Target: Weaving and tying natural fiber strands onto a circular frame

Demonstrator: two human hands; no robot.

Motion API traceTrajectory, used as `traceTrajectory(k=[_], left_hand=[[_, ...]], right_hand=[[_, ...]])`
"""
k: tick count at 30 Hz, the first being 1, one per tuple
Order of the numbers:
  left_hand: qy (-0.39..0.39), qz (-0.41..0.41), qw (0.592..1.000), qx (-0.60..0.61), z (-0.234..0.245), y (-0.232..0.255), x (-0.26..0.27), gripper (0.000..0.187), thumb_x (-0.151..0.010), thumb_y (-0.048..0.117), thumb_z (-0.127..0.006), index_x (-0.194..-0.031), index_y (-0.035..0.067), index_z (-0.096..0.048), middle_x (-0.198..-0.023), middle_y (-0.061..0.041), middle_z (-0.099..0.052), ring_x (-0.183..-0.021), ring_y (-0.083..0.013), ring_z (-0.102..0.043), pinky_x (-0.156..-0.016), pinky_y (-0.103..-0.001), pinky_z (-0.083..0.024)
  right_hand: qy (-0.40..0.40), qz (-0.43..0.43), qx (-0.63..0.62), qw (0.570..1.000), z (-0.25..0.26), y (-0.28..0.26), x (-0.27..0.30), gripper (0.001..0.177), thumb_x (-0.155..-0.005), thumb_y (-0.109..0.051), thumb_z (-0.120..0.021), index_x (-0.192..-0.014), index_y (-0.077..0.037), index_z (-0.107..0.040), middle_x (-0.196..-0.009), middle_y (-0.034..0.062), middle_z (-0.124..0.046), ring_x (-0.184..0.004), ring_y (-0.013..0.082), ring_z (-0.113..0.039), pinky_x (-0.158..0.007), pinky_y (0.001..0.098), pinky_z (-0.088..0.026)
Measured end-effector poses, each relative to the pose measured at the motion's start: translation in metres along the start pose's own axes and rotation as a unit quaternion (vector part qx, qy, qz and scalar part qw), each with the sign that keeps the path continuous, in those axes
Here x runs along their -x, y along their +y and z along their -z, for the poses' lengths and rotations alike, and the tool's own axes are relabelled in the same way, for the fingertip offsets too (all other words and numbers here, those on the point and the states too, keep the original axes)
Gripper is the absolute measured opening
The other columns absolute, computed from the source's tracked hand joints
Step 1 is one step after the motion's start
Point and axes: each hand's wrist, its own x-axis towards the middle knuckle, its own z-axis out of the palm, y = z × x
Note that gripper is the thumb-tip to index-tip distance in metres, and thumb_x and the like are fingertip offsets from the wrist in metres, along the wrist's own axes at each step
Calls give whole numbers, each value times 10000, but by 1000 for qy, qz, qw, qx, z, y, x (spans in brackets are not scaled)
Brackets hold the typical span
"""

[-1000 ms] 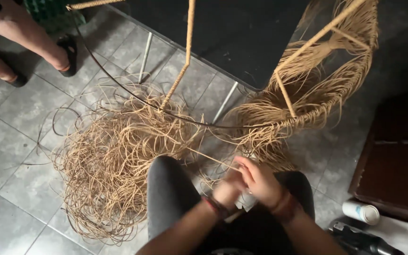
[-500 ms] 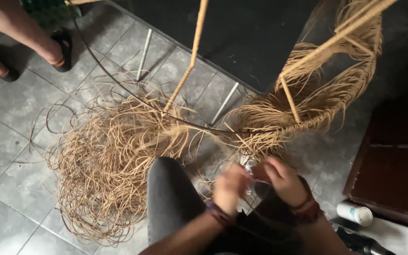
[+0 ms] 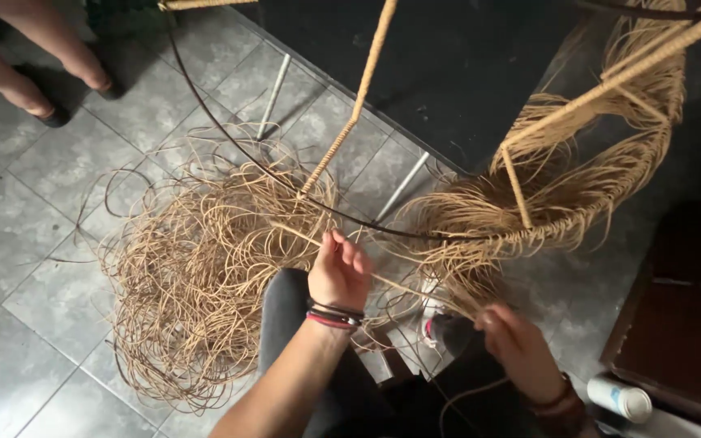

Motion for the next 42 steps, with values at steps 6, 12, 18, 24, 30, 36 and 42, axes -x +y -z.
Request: traceTrajectory(k=[6,12,18,24,30,36,42], left_hand=[[-171,-98,768,-609,9,-66,68,430,-1112,249,-243,-885,109,-581,-625,28,-619,-512,-113,-624,-440,-206,-494],[-383,83,434,-811,39,-111,90,433,-1103,400,-289,-948,138,-598,-862,-135,-692,-762,-397,-674,-714,-539,-483],[-391,-22,460,-797,-10,-69,67,476,-847,401,-618,-1279,202,-628,-1175,-163,-702,-1037,-410,-692,-873,-489,-535],[-191,25,960,-205,-4,-78,28,288,-1088,198,-387,-866,91,-534,-550,-38,-495,-438,-183,-510,-437,-299,-385],[-440,-7,379,-814,47,-118,79,193,-1030,26,-425,-1206,2,-498,-1037,-232,-664,-864,-452,-679,-732,-546,-524],[-458,78,336,-819,45,-99,52,397,-868,320,-554,-1197,99,-576,-1060,-245,-689,-937,-474,-678,-752,-564,-528],[-156,103,961,-203,-26,-73,46,308,-1093,234,-460,-884,71,-617,-634,-57,-548,-689,-287,-698,-779,-400,-591]], right_hand=[[163,-35,33,985,7,3,-18,264,-1019,-303,-522,-1069,-143,-727,-836,53,-758,-772,222,-680,-822,334,-477],[-58,-41,-295,953,15,-46,-29,307,-1059,-151,-425,-990,76,-620,-1056,376,-815,-947,404,-843,-801,397,-704],[29,103,-45,993,0,-4,-27,402,-1088,-339,-375,-991,-158,-721,-579,-67,-547,-460,82,-463,-479,232,-394],[114,-21,-41,992,-16,-1,-4,299,-1008,-282,-505,-896,-117,-729,-869,14,-849,-822,172,-788,-862,296,-546],[28,-20,-491,870,-7,-11,-31,508,-1102,-193,-338,-1102,248,-590,-1089,500,-693,-791,508,-755,-682,533,-657],[143,17,-349,926,-18,11,-20,282,-1086,-184,-481,-1095,44,-647,-657,66,-525,-498,75,-344,-429,224,-250],[196,10,-82,977,-40,21,5,323,-1035,-252,-454,-841,-112,-671,-595,16,-630,-566,190,-587,-681,332,-466]])
